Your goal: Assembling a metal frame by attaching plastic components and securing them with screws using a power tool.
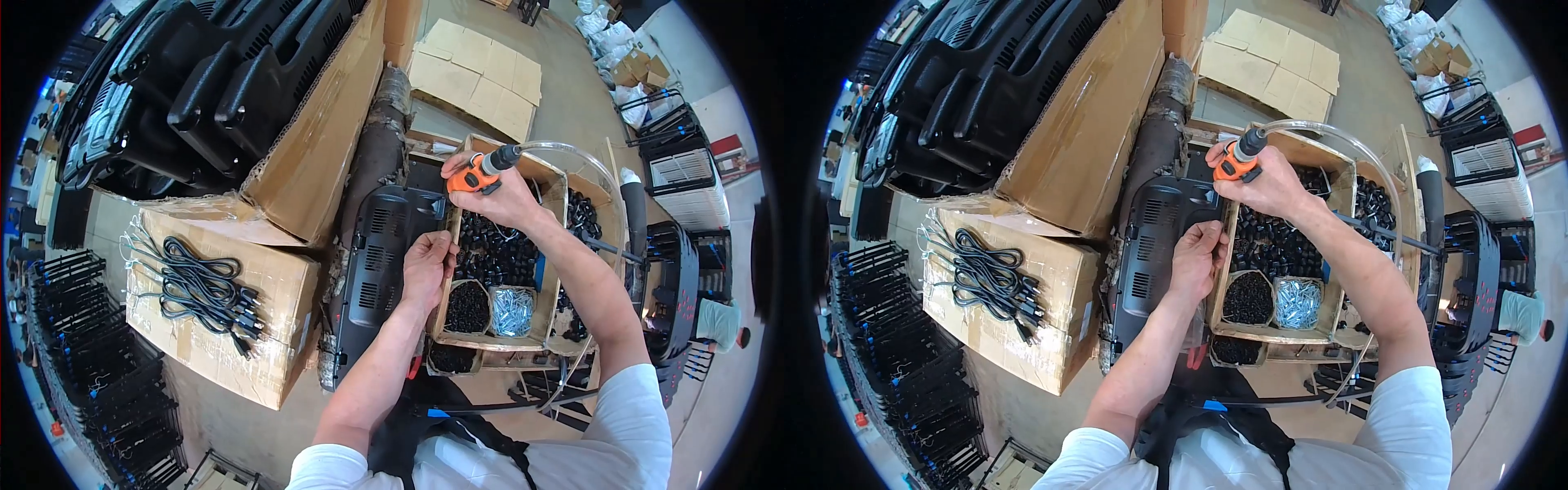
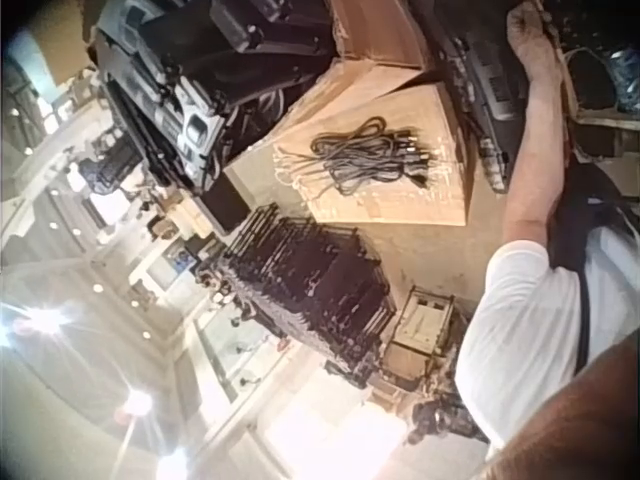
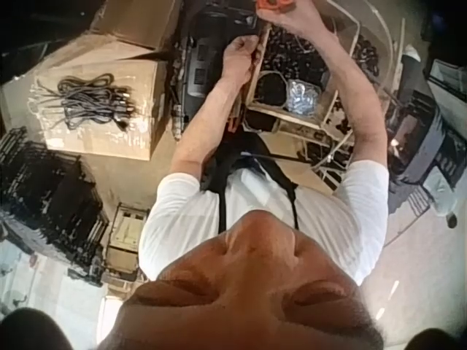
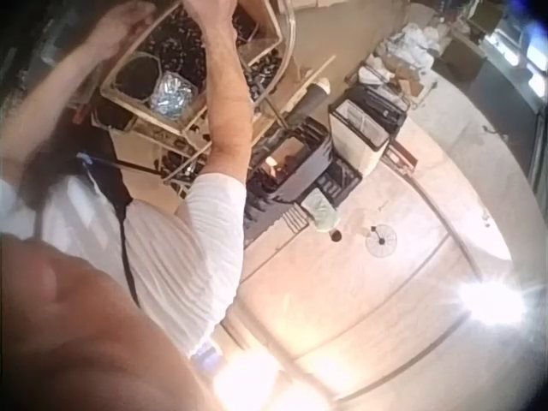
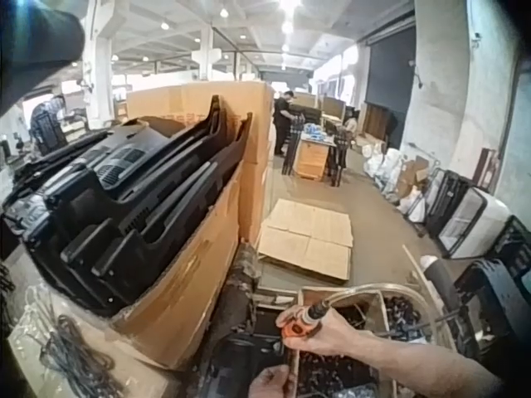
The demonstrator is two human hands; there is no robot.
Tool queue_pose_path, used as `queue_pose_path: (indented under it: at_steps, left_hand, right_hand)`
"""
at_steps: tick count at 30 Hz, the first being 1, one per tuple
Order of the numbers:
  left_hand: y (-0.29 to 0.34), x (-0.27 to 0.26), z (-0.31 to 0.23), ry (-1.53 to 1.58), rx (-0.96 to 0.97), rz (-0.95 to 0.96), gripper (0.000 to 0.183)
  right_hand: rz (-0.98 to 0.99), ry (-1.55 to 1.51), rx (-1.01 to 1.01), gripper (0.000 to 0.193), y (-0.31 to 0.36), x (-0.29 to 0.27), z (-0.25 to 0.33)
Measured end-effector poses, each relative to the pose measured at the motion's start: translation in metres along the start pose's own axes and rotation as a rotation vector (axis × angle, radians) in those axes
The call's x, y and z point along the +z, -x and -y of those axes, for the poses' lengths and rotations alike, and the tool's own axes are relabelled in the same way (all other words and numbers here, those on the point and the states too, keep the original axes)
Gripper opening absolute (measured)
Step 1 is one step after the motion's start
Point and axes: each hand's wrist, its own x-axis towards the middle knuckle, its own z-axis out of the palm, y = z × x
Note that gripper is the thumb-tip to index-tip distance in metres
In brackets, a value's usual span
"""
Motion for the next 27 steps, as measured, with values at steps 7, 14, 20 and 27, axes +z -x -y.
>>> queue_pose_path:
  at_steps: [7,14,20,27]
  left_hand:
    - [0.004,0.005,-0.007,0.066,0.037,-0.043,0.020]
    - [-0.001,0.009,-0.007,0.209,-0.074,-0.054,0.022]
    - [0.001,0.022,-0.026,0.322,-0.140,-0.086,0.034]
    - [-0.013,0.016,-0.033,0.452,-0.096,-0.022,0.035]
  right_hand:
    - [-0.004,-0.059,-0.037,0.035,0.002,0.000,-0.006]
    - [0.003,-0.096,0.046,0.046,0.003,0.000,0.001]
    - [-0.134,-0.402,0.033,0.056,0.029,-0.008,0.033]
    - [-0.118,-0.453,0.078,0.058,0.045,-0.010,0.043]
